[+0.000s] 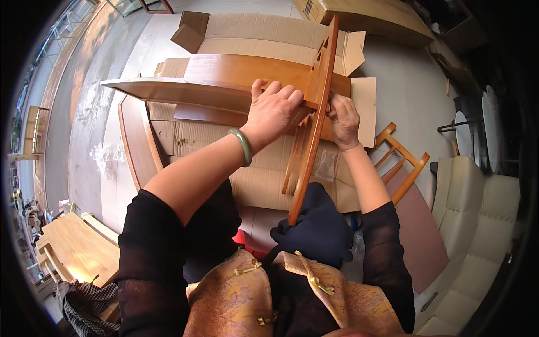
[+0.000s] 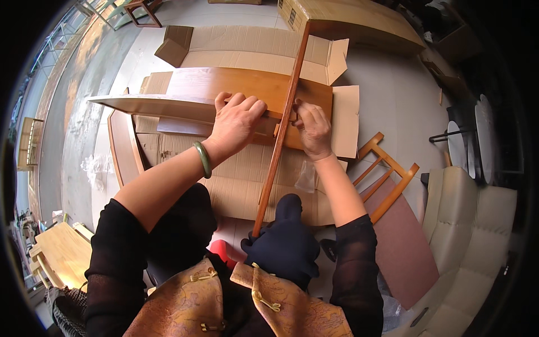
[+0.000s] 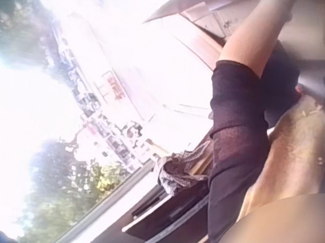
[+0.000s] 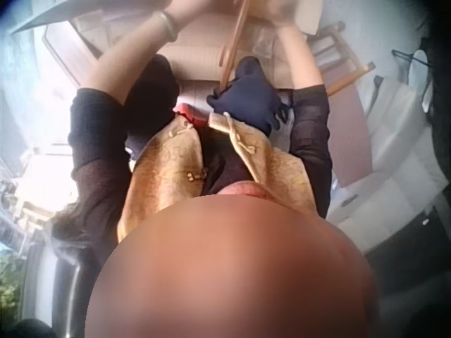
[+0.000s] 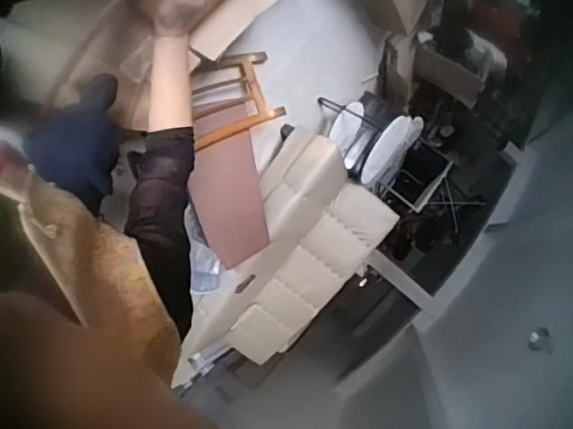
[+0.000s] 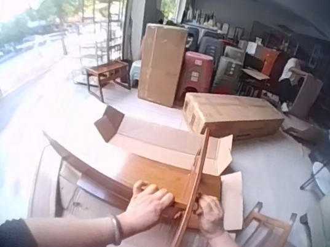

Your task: The person assembles a wooden chair by attaching the seat to the backrest and legs, aligning holes, and inserting screws by hand. The chair is gradually built from separate parts on the floor.

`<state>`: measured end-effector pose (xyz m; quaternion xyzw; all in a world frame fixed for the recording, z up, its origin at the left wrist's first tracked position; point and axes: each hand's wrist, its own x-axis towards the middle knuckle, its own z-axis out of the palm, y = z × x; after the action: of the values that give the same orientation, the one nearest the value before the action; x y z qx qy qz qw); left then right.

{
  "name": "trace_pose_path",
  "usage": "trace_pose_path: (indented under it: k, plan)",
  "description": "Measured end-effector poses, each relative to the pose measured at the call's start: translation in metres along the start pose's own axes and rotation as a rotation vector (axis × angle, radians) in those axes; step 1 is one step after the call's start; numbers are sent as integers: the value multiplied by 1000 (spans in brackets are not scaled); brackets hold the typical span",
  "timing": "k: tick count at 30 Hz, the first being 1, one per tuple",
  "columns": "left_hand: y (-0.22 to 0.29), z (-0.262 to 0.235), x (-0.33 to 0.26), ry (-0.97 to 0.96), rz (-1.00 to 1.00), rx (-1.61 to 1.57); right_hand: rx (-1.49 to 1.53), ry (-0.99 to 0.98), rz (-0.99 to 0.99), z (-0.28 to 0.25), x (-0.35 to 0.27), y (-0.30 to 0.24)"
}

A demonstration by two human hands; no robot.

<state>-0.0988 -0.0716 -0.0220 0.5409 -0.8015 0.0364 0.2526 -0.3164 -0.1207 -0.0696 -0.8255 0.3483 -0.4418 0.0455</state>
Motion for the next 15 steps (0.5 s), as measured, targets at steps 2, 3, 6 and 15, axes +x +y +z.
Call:
trace_pose_path:
  k: [2,3,6,15]
  plan:
    - [-1,-1,0,-9,0,5,-35,-36,54,-2,0,-8]
    - [-1,-1,0,-2,-1,-7,56,7,106,2,-1,-15]
    - [-3,-4,0,-18,-5,-7,178,-89,449,0,-9,-37]
    - [-3,-5,-1,-11,-23,-7,804,-289,1097,-20,1,-58]
